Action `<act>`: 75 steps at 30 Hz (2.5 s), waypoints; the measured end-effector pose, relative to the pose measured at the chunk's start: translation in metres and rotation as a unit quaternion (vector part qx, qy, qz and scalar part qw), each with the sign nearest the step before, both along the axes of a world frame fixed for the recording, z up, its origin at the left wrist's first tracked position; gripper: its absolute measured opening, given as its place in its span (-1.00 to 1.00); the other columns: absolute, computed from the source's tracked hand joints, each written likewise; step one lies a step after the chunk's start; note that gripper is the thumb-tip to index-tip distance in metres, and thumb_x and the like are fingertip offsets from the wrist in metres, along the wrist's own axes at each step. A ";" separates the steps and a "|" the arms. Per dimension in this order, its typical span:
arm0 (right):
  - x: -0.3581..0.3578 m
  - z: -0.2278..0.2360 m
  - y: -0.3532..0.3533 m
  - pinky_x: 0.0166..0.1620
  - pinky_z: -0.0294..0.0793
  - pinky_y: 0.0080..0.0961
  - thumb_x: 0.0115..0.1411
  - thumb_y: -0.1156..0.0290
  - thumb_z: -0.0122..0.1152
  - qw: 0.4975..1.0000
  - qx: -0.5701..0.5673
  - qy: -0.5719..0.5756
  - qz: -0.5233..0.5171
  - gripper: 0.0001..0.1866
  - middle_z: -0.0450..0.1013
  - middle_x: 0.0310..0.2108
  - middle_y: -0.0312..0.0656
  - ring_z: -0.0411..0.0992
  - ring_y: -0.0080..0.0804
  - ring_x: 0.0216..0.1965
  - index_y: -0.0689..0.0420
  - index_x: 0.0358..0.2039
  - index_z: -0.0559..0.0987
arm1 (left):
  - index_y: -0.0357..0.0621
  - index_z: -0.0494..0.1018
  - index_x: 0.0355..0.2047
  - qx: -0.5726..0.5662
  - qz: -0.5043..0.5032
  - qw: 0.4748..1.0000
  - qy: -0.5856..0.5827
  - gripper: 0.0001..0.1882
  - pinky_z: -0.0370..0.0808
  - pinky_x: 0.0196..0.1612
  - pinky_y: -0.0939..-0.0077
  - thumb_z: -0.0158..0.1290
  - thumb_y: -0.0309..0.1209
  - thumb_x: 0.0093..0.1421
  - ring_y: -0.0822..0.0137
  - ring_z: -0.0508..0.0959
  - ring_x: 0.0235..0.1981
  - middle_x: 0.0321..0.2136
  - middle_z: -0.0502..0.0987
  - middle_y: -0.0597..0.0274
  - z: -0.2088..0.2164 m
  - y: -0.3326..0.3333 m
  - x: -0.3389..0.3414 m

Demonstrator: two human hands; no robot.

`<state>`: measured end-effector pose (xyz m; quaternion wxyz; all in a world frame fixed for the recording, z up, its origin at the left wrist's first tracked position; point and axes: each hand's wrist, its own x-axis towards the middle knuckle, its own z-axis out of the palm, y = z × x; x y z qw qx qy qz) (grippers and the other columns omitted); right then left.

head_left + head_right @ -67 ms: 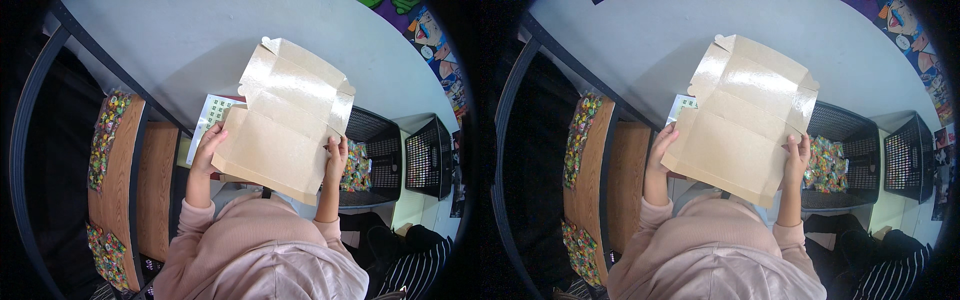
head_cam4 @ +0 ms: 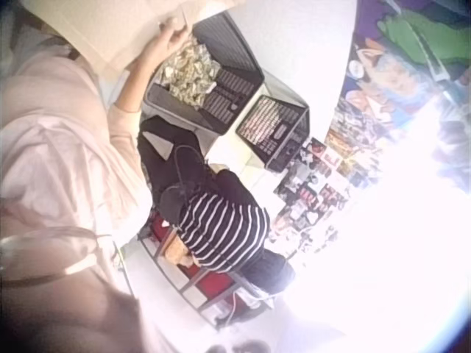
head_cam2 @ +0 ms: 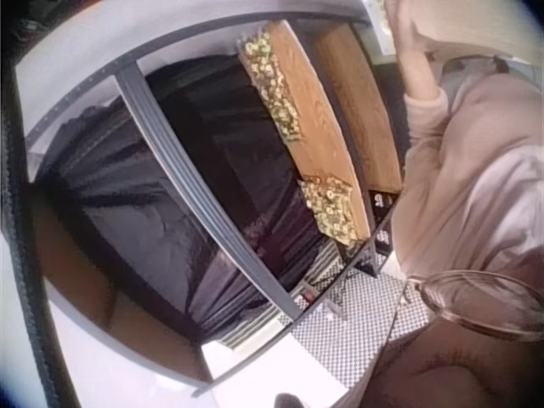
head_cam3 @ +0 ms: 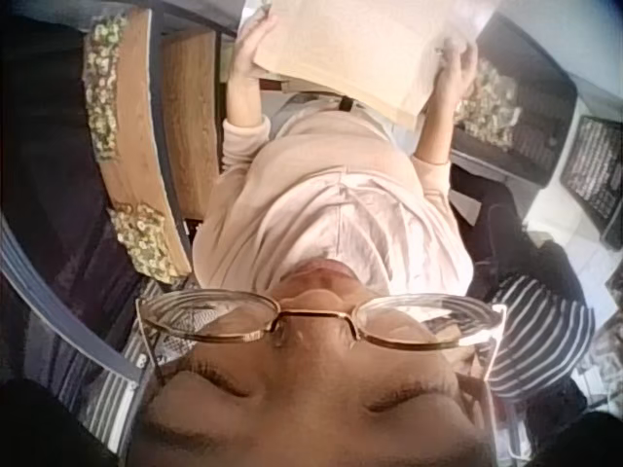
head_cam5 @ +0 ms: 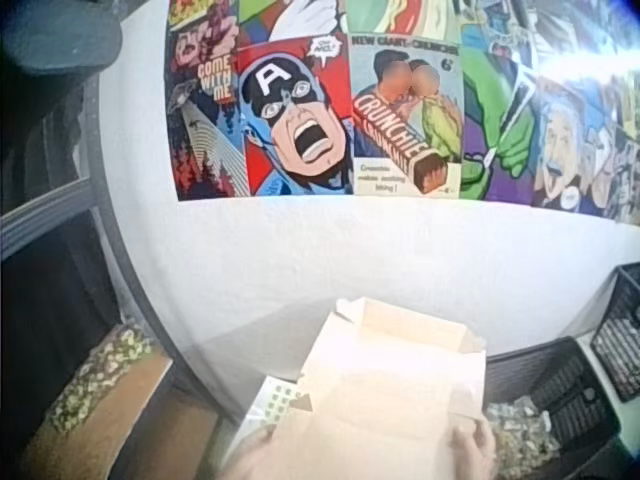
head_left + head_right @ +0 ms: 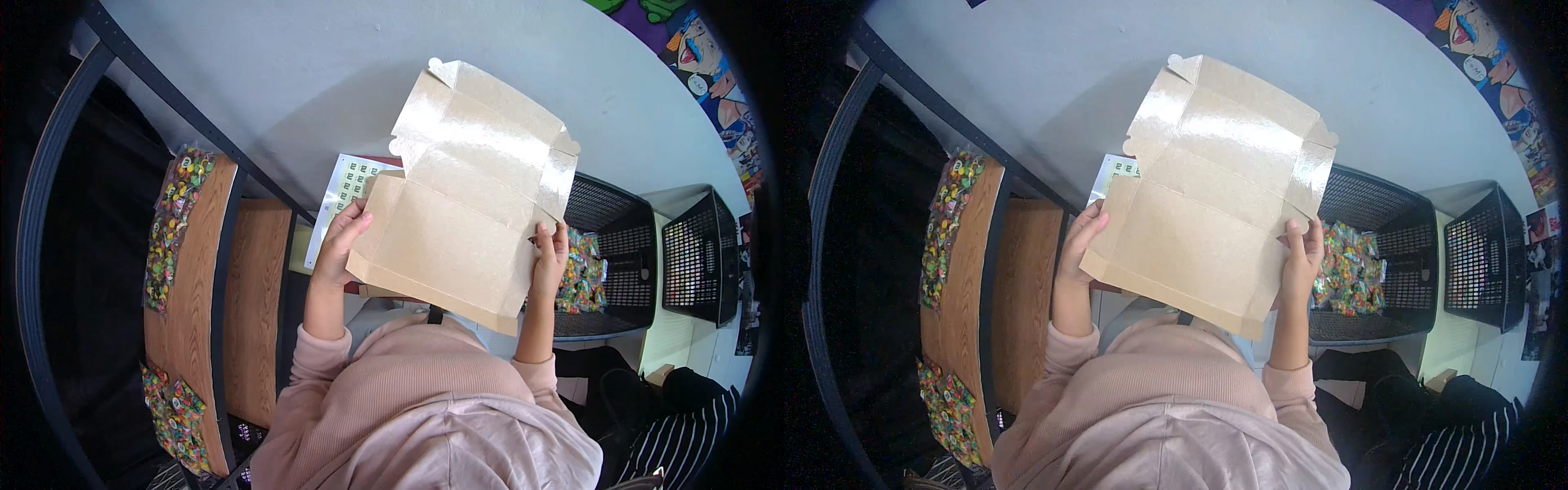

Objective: The person assembles a flat cardboard box by folding its sides and tucking the flaps into place. They repeatedly open and close the box to check the fit of the flaps and ensure the structure holds.

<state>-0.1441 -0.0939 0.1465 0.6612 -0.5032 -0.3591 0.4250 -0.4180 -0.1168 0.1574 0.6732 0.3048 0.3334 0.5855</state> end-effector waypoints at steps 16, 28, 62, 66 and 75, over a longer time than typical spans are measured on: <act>0.020 -0.023 0.010 -0.21 0.29 -0.72 0.06 0.55 0.03 0.996 0.077 -0.002 -0.040 -0.73 0.38 -0.23 -0.14 0.33 -0.58 -0.25 0.30 -0.20 0.30 | -0.25 0.33 -0.33 0.003 -0.011 0.995 0.101 -0.81 0.37 -0.43 0.77 0.02 -0.49 0.02 0.60 0.41 -0.50 -0.53 0.41 0.34 -0.004 -0.007 -0.014; 0.027 -0.030 0.025 -0.21 0.29 -0.73 0.06 0.58 0.03 0.991 0.108 -0.079 -0.029 -0.73 0.37 -0.24 -0.13 0.33 -0.57 -0.23 0.32 -0.19 0.31 | -0.29 0.26 -0.12 -0.066 -0.103 0.991 0.062 -0.58 0.43 -0.33 0.67 0.04 -0.37 0.03 0.49 0.45 -0.35 -0.31 0.43 0.22 -0.006 -0.004 -0.007; 0.041 -0.051 0.043 -0.36 0.37 -0.79 0.02 0.60 0.07 0.993 0.088 -0.072 0.039 -0.72 0.40 -0.33 -0.14 0.38 -0.61 -0.38 0.32 -0.22 0.32 | -0.26 0.34 -0.21 -0.115 -0.142 0.983 0.005 -0.72 0.39 -0.23 0.60 -0.11 -0.32 0.15 0.49 0.43 -0.32 -0.31 0.42 0.25 -0.023 0.016 0.008; 0.038 -0.050 0.044 -0.32 0.36 -0.75 0.04 0.59 0.05 0.994 0.076 -0.065 0.052 -0.74 0.40 -0.33 -0.14 0.38 -0.59 -0.34 0.32 -0.22 0.32 | -0.20 0.35 -0.31 -0.056 -0.082 0.992 0.076 -0.81 0.41 -0.32 0.68 -0.06 -0.35 0.12 0.57 0.42 -0.38 -0.40 0.41 0.33 -0.021 0.013 0.010; 0.024 -0.036 0.043 -0.32 0.36 -0.72 0.04 0.58 0.05 0.996 0.069 -0.020 0.060 -0.71 0.41 -0.33 -0.16 0.37 -0.60 -0.34 0.31 -0.19 0.32 | -0.23 0.31 -0.26 -0.017 -0.066 0.997 0.035 -0.78 0.36 -0.28 0.70 -0.04 -0.42 0.08 0.55 0.40 -0.34 -0.39 0.40 0.32 0.001 0.007 0.013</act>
